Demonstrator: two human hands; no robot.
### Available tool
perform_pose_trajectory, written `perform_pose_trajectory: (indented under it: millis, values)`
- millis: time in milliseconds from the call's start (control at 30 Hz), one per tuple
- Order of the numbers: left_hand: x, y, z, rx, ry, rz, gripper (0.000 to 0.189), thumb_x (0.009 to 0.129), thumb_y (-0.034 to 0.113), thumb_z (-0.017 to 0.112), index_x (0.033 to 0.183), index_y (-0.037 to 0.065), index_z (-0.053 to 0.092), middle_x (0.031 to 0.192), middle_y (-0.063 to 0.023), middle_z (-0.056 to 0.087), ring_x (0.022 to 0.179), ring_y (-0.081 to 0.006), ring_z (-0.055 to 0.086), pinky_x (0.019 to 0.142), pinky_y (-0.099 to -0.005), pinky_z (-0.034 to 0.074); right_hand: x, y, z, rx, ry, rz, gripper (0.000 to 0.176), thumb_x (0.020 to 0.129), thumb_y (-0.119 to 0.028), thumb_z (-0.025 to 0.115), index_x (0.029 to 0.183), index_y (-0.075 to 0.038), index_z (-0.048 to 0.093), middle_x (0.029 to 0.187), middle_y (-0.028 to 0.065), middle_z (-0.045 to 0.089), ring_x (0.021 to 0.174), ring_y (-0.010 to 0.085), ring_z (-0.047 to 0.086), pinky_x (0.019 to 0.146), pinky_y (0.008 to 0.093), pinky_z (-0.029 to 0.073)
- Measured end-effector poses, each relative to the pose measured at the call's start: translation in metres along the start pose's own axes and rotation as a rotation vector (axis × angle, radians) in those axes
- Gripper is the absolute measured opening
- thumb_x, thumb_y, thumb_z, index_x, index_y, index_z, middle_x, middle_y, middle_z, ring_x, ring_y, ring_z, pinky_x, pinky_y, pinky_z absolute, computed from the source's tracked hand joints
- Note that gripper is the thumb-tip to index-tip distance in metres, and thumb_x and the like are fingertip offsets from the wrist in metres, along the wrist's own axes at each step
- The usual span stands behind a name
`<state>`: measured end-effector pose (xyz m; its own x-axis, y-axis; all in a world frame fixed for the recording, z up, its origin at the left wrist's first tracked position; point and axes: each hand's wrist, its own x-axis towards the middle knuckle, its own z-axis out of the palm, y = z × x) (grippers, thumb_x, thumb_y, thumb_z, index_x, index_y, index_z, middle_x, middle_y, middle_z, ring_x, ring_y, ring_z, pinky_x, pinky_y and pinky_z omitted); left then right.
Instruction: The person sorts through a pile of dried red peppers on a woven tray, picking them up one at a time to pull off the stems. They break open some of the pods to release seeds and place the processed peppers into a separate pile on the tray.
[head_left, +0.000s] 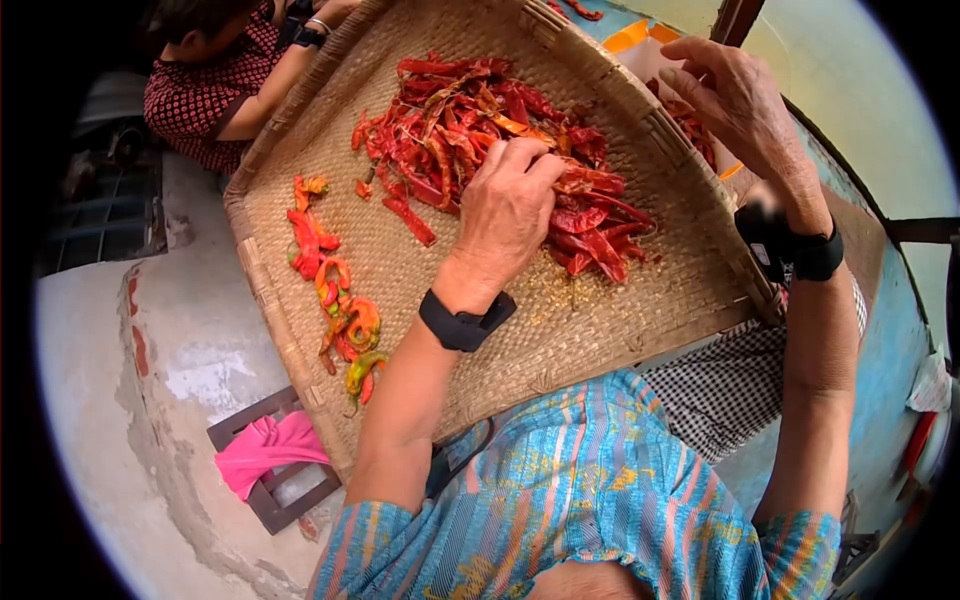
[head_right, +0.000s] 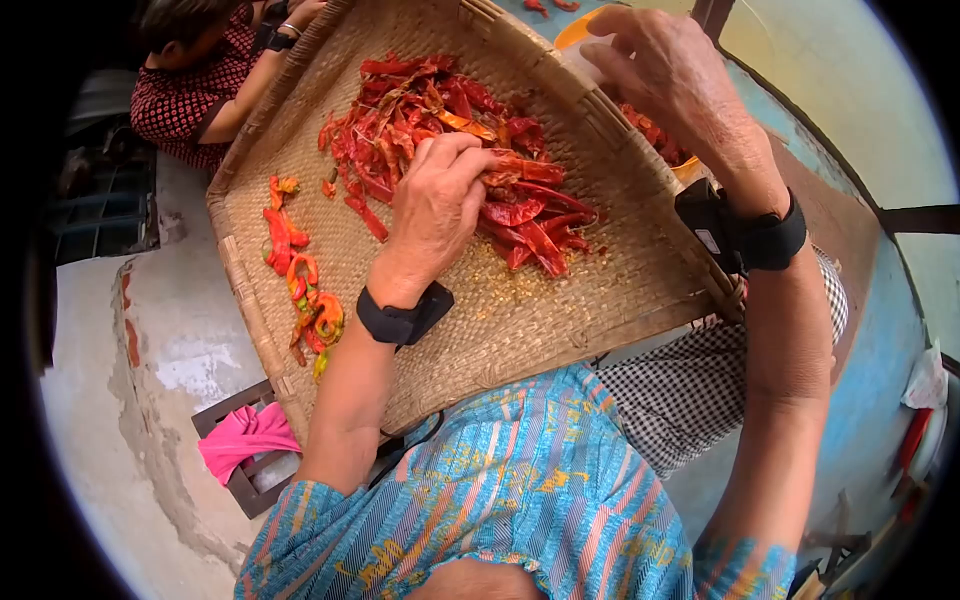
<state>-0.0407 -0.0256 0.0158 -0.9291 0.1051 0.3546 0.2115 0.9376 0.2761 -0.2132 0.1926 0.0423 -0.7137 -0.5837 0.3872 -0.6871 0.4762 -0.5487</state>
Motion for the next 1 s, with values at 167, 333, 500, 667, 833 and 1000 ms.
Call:
perform_pose_trajectory:
  millis: [167,333,500,667,833,1000]
  values:
    - [-0.028,-0.011,-0.020,-0.116,0.050,-0.172,0.017,0.083,-0.004,0.066,0.099,0.002,0.066,0.106,-0.0107,0.063,0.096,-0.0237,0.063,0.080,-0.0345,0.053,-0.005,-0.022,0.006,-0.008,0.027,-0.150,0.026,0.095,-0.020,0.064,0.112,-0.001,0.066,0.082,0.0120,0.067,0.070,0.0194,0.063,0.066,0.0318,0.051]
    - [-0.034,0.008,-0.030,-0.564,0.157,-0.416,0.013,0.091,0.005,0.067,0.104,0.002,0.068,0.106,-0.0054,0.067,0.088,-0.0126,0.065,0.077,-0.0282,0.054,-0.016,-0.060,0.021,0.330,-0.277,-0.231,0.027,0.086,-0.015,0.072,0.107,0.000,0.066,0.083,0.0143,0.067,0.072,0.0270,0.065,0.066,0.0378,0.052]
    - [-0.026,0.032,-0.020,-1.177,0.260,-0.476,0.021,0.094,0.008,0.066,0.114,0.003,0.064,0.101,-0.0046,0.068,0.088,-0.0117,0.066,0.080,-0.0274,0.055,-0.027,-0.070,0.046,0.465,-0.346,-0.368,0.031,0.083,-0.016,0.072,0.106,0.002,0.064,0.086,0.0184,0.065,0.082,0.0377,0.064,0.072,0.0441,0.051]
    - [-0.020,0.036,-0.019,-1.240,0.290,-0.546,0.020,0.095,0.011,0.065,0.112,0.002,0.063,0.099,-0.0031,0.066,0.088,-0.0108,0.064,0.080,-0.0252,0.053,-0.023,-0.072,0.034,0.477,-0.408,-0.258,0.023,0.086,-0.016,0.070,0.096,0.004,0.064,0.076,0.0168,0.062,0.070,0.0304,0.062,0.064,0.0414,0.050]
    - [-0.025,0.013,-0.017,-0.614,0.126,-0.494,0.018,0.094,0.009,0.063,0.111,0.001,0.064,0.098,-0.0038,0.063,0.083,-0.0117,0.062,0.074,-0.0255,0.051,-0.007,-0.035,0.024,0.844,-0.251,0.197,0.026,0.096,-0.029,0.063,0.093,-0.003,0.070,0.072,-0.0020,0.061,0.063,0.0064,0.054,0.057,0.0240,0.046]
    - [-0.032,0.005,0.000,-0.090,0.047,-0.255,0.022,0.087,0.005,0.066,0.109,0.000,0.064,0.101,-0.0121,0.060,0.083,-0.0255,0.063,0.073,-0.0359,0.051,0.000,0.010,0.023,1.495,-0.051,0.533,0.037,0.099,-0.033,0.061,0.118,-0.001,0.063,0.078,-0.0053,0.060,0.066,-0.0013,0.049,0.051,0.0146,0.040]
